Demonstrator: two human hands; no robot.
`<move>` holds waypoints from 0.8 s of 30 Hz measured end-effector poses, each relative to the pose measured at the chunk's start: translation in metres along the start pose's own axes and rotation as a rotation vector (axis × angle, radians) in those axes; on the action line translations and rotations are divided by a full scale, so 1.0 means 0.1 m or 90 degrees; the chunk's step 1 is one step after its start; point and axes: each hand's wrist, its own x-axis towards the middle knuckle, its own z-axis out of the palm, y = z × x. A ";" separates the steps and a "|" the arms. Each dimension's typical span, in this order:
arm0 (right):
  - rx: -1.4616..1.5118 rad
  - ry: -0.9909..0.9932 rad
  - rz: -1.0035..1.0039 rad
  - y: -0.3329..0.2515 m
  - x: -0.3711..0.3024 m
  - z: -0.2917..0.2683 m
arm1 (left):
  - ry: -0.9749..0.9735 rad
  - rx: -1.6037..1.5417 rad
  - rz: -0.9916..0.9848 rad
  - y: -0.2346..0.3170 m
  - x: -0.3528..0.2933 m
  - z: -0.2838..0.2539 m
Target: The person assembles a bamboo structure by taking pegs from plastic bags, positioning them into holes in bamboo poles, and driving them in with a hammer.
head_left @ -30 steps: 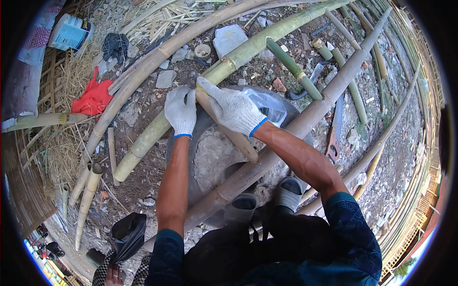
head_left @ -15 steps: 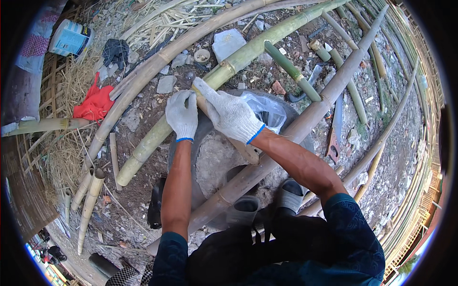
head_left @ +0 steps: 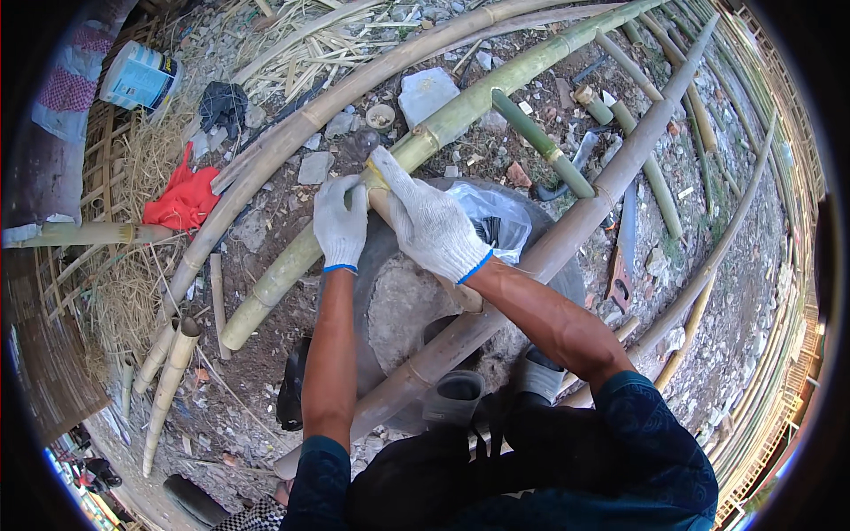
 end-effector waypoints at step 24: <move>-0.054 -0.066 0.090 0.09 0.17 0.13 | -0.239 0.427 -0.164 -0.25 0.02 -0.27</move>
